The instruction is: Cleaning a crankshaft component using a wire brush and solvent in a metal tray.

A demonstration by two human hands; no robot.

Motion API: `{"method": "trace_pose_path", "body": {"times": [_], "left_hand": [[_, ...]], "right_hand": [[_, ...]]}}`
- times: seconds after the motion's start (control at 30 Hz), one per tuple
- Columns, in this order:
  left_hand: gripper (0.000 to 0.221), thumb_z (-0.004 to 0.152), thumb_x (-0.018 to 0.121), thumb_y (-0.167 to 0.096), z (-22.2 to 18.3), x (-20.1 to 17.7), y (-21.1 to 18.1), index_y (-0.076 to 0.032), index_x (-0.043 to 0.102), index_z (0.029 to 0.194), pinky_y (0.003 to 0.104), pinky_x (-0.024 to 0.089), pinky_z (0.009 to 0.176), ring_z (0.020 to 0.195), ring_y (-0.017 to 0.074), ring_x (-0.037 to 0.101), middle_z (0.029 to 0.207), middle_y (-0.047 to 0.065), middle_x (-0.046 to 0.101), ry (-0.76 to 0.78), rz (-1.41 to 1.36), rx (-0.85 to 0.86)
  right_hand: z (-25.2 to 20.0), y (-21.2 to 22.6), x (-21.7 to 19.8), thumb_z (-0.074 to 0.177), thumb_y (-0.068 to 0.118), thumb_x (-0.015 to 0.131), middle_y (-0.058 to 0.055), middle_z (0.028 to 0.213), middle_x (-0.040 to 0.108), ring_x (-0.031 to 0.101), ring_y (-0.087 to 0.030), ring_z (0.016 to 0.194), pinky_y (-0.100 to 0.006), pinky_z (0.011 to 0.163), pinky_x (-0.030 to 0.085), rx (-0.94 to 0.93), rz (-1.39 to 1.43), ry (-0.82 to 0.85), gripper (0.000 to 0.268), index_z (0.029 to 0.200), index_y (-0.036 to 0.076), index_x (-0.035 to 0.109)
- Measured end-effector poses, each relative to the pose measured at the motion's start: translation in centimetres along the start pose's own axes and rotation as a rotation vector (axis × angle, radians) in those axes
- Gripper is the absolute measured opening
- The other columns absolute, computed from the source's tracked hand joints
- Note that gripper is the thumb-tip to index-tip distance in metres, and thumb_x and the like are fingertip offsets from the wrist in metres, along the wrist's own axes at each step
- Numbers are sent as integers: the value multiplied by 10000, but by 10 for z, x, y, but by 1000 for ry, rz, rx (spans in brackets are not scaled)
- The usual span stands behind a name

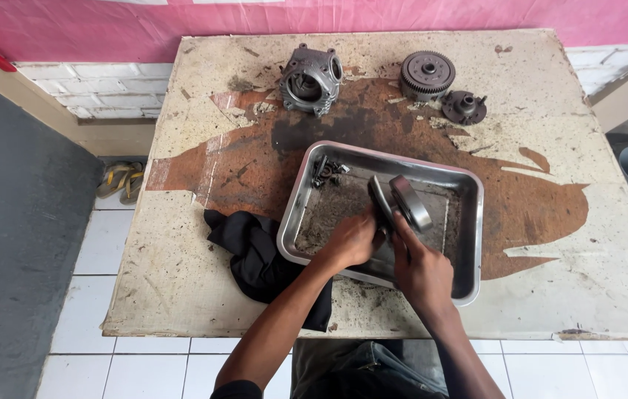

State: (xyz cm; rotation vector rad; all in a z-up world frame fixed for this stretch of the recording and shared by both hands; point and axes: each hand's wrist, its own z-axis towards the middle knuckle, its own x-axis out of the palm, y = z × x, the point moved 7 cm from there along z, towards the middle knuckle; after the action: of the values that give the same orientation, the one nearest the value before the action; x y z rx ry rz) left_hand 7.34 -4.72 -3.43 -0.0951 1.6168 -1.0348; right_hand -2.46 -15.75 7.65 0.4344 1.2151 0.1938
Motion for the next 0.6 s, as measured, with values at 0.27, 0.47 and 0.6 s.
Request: {"method": "trace_pose_path", "body": {"times": [0.27, 0.47, 0.6], "left_hand": [[684, 864, 625, -143, -8, -19, -13, 178, 354, 1403, 633, 564, 691, 860, 527, 711, 982, 357, 692, 45, -109, -38], [746, 801, 604, -12, 10, 59, 54, 216, 303, 1444, 620, 573, 669, 832, 548, 698, 928, 364, 683, 70, -63, 13], [732, 815, 588, -29, 9, 35, 33, 231, 305, 1439, 625, 566, 672, 850, 574, 677, 940, 394, 667, 63, -135, -5]], "right_hand": [[-3, -15, -5, 952, 413, 583, -178, 716, 747, 708, -467, 749, -599, 717, 562, 77, -25, 152, 418, 1347, 550, 594], [7, -10, -3, 964, 458, 554, -195, 711, 741, 709, -469, 772, -605, 739, 547, 84, -38, 228, 398, 1345, 570, 584], [10, -1, -5, 1005, 384, 507, -213, 749, 747, 710, -491, 736, -607, 674, 562, 32, 36, 232, 451, 1440, 501, 526]]}}
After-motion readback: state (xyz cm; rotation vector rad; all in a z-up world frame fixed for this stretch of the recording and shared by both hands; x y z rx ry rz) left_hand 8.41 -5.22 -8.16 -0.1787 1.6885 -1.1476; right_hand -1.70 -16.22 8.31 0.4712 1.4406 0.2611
